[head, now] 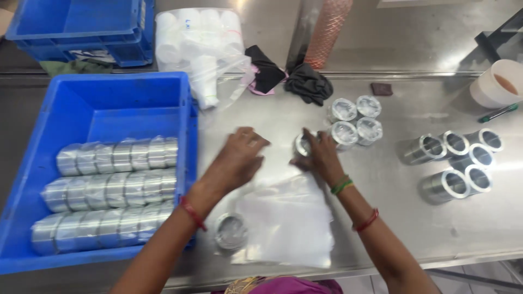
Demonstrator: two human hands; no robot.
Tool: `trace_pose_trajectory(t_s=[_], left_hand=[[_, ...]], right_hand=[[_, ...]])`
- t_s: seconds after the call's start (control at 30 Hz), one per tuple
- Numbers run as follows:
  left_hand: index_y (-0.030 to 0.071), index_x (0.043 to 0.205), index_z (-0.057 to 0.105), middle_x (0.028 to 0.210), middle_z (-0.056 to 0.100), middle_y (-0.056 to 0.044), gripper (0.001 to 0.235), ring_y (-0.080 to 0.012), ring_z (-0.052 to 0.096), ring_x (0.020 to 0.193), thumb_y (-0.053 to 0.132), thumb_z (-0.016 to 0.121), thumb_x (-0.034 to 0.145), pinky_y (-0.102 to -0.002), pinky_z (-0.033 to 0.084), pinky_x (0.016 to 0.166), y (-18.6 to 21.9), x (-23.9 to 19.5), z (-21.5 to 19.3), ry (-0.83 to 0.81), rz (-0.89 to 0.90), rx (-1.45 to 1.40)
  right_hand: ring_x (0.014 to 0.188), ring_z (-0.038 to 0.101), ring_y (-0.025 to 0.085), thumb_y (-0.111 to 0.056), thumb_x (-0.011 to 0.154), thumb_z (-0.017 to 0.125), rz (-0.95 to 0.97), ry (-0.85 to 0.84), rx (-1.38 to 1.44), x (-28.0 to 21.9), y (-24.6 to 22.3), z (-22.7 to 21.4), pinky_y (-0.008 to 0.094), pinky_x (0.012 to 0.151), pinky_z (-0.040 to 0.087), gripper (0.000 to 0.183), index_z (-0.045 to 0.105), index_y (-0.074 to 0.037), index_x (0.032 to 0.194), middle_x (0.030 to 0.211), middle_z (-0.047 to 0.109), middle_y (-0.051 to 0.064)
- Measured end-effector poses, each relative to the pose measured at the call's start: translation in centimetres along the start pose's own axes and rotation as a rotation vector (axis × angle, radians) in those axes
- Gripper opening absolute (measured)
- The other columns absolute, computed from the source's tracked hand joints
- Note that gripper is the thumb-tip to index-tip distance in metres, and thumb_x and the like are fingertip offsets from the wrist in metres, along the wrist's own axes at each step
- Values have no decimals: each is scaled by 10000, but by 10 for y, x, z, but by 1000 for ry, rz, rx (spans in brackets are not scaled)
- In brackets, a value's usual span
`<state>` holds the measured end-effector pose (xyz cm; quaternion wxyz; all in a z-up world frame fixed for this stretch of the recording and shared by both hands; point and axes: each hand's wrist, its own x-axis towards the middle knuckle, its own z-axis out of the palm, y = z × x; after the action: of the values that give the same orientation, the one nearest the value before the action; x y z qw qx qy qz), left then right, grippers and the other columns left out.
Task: The person places metal components into individual plastic bags one at a time, এরপর stacks the bagged parts into a blue plastic crate, then cleans out an empty blue crate and continues the process.
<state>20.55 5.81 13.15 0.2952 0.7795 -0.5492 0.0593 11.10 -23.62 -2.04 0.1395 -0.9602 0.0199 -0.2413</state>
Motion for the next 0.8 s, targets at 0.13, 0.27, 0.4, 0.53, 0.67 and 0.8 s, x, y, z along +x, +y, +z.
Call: trace_pose_trajectory(t_s=[0.13,0.27,0.4,0.53,0.67,0.8], left_hand=[[34,1203,658,1209,655,-182,469,-393,556,1189,98,766,752,-496,473,918,24,50,94,-126,32,96],[29,1291,592,1238,597,-224,650,-375,558,1138,190,799,696,-480,491,880,44,94,159,-253,-50,244],[23,1415,490,1184,573,-210,1032,-362,517,1104,279,920,513,-471,481,907,24,119,215,-284,-218,275],[63,1227,580,1208,579,-178,611,-341,530,1182,189,843,691,-403,525,964,2,109,218,-311,-281,244],[53,1263,543,1181,551,-190,767,-402,501,1108,207,900,602,-455,499,923,6,100,179,-200,-349,-39],[96,1303,523,1215,551,-162,832,-362,544,1172,337,946,629,-453,500,968,-5,76,170,-36,-372,-326]], right_hand=[[1169,553,399,-622,773,828,9,-237,427,-1,57,-34,495,975,440,900,558,-132,1478,1263,612,194],[1065,530,359,-625,806,817,188,-39,-220,8,86,-54,524,891,438,705,645,-239,1370,1143,627,146],[977,487,348,-663,655,823,219,-122,-359,13,69,-56,529,779,393,789,659,-252,1309,1039,569,158],[954,471,350,-594,727,804,148,-43,-295,-1,68,-50,493,762,382,633,666,-194,1199,1048,545,178],[1062,481,320,-510,937,660,269,-35,278,-3,64,-44,492,927,399,569,570,-92,1312,1137,561,207],[1124,520,320,-473,1039,466,413,-152,848,6,32,-37,478,1038,409,548,468,-94,1435,1205,590,201]])
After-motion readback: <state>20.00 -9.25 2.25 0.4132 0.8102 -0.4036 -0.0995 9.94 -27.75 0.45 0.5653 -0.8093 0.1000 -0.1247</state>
